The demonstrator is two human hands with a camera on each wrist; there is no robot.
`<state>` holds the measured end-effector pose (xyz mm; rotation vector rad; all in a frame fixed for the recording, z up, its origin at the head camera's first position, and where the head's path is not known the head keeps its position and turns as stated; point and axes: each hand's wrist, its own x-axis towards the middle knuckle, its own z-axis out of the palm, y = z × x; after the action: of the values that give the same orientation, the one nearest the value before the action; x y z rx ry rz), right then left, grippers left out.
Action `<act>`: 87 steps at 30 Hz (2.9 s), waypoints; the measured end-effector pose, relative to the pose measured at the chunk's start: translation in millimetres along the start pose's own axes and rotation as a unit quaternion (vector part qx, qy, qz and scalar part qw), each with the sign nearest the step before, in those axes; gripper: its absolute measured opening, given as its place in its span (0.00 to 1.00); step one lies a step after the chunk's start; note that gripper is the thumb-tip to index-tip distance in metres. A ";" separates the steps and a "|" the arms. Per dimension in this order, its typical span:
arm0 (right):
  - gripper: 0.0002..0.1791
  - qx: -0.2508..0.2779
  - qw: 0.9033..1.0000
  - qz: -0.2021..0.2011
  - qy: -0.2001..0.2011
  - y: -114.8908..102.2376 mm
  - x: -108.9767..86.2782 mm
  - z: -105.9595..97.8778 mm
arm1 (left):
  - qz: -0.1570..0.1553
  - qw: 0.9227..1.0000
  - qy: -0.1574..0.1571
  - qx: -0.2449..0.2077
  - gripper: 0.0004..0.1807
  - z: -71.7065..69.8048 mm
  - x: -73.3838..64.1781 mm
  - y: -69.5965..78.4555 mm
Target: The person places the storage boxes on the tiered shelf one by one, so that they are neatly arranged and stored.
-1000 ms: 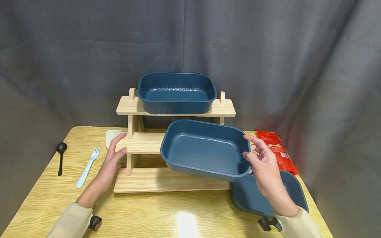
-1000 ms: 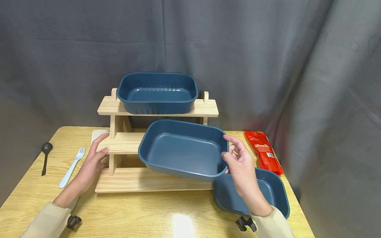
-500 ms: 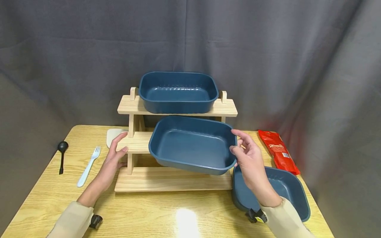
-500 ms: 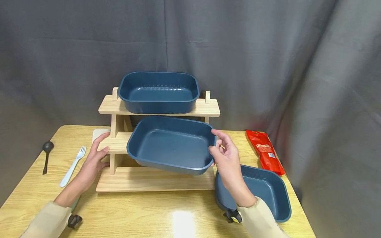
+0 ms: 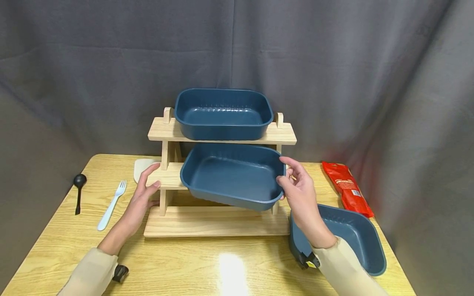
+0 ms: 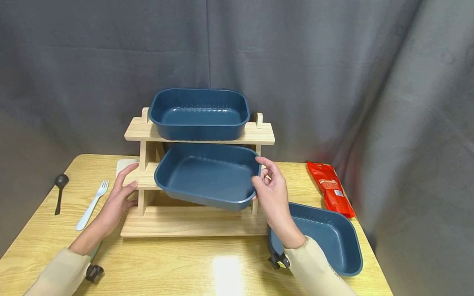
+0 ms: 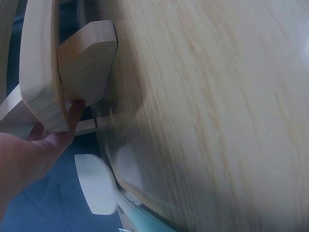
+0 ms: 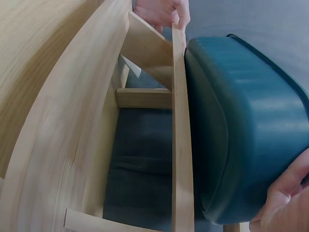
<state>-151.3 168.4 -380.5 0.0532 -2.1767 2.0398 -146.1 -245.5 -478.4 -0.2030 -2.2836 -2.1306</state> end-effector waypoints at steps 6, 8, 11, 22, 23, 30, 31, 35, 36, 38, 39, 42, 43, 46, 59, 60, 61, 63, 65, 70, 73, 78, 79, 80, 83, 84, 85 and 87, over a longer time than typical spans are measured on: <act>0.29 0.019 1.000 -0.011 0.008 5.2 9.4 9.5 | 0.000 1.000 0.000 0.003 0.33 0.6 0.8 -0.2; 0.29 0.021 1.000 -0.012 0.008 6.8 11.9 11.9 | -0.001 1.000 0.000 0.003 0.33 0.9 0.8 -0.1; 0.29 0.023 1.000 -0.013 0.006 9.0 15.2 14.3 | -0.001 1.000 0.000 0.005 0.33 1.2 0.7 0.0; 0.28 0.017 1.000 -0.002 -0.003 15.6 22.6 18.0 | 0.001 1.000 0.000 0.006 0.33 0.6 0.4 -0.3; 0.29 0.017 1.000 -0.001 -0.004 16.0 22.8 18.0 | 0.001 1.000 0.001 0.006 0.33 0.6 0.4 -0.2; 0.28 0.013 1.000 -0.004 -0.014 15.3 23.0 17.0 | 0.003 1.000 0.003 0.006 0.33 0.9 0.6 0.3; 0.28 0.011 1.000 -0.003 -0.015 15.0 23.0 16.5 | 0.003 1.000 0.003 0.005 0.33 1.0 0.7 0.3; 0.27 0.002 1.000 0.002 -0.017 14.7 21.4 13.6 | 0.003 1.000 0.002 0.005 0.33 1.5 1.0 0.0; 0.27 -0.001 1.000 0.004 -0.018 14.5 20.3 12.8 | 0.002 1.000 0.002 0.005 0.33 1.5 1.1 -0.1; 0.28 -0.005 1.000 0.005 -0.022 13.8 17.1 11.0 | 0.001 1.000 0.003 0.004 0.33 1.5 1.1 -0.4; 0.29 -0.007 1.000 0.006 -0.023 13.3 14.8 10.2 | 0.001 1.000 0.003 0.004 0.33 1.3 1.0 -0.5; 0.31 -0.011 1.000 0.009 -0.020 11.2 5.6 9.8 | 0.001 1.000 0.004 0.004 0.33 0.6 0.9 -0.7; 0.31 -0.010 1.000 0.011 -0.019 10.7 1.7 10.4 | 0.001 1.000 0.004 0.005 0.33 0.4 0.6 -0.7; 0.32 0.002 1.000 0.013 -0.012 11.3 -10.5 14.1 | 0.000 1.000 0.004 0.005 0.33 -0.3 0.1 -0.7; 0.26 0.057 0.998 -0.007 0.007 15.7 -31.3 27.4 | 0.001 1.000 0.001 0.001 0.33 0.2 0.1 0.4; 0.25 0.062 0.998 -0.005 0.006 15.1 -30.7 27.5 | 0.001 1.000 0.001 0.001 0.33 0.1 0.2 0.6; 0.23 0.065 0.998 -0.004 0.005 14.3 -29.9 27.4 | 0.002 1.000 0.000 0.002 0.33 0.1 0.3 0.6; 0.23 0.071 0.997 0.000 0.004 13.2 -28.0 27.0 | 0.003 1.000 0.000 0.002 0.33 0.0 0.5 0.7; 0.23 0.078 0.997 0.004 0.001 12.8 -25.5 26.2 | 0.004 1.000 0.001 0.004 0.33 -0.1 0.6 0.5; 0.25 0.078 0.997 0.011 -0.007 12.4 -16.1 23.4 | 0.004 1.000 0.001 0.006 0.33 0.2 0.3 -0.4; 0.25 0.070 0.997 0.012 -0.015 12.8 -9.2 21.0 | 0.003 1.000 0.001 0.006 0.33 0.3 0.0 -0.7; 0.25 0.049 0.998 0.015 -0.032 11.3 -0.2 16.5 | 0.005 1.000 0.002 0.005 0.33 0.4 0.6 -0.2; 0.25 0.046 0.998 0.017 -0.034 11.0 1.4 15.7 | 0.006 1.000 0.002 0.004 0.33 0.5 0.7 -0.1; 0.25 0.044 0.998 0.019 -0.037 10.7 3.0 15.0 | 0.007 1.000 0.003 0.004 0.33 0.6 0.8 0.1; 0.26 0.040 0.998 0.022 -0.047 10.3 7.9 13.4 | 0.008 1.000 0.004 0.002 0.32 1.1 0.8 0.4; 0.25 0.035 0.998 0.022 -0.051 10.1 9.6 12.9 | 0.008 1.000 0.003 0.003 0.32 1.1 0.8 0.4; 0.25 0.031 0.998 0.021 -0.055 10.5 11.5 12.3 | 0.009 1.000 0.003 0.003 0.32 1.1 0.7 0.5; 0.25 0.022 0.998 0.017 -0.065 10.6 14.8 11.2 | 0.009 1.000 0.003 0.004 0.32 1.1 0.6 0.5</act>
<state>-168.3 159.2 -389.6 0.1576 -2.2218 2.1600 -146.5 -244.4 -477.9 -0.2157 -2.2783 -2.1113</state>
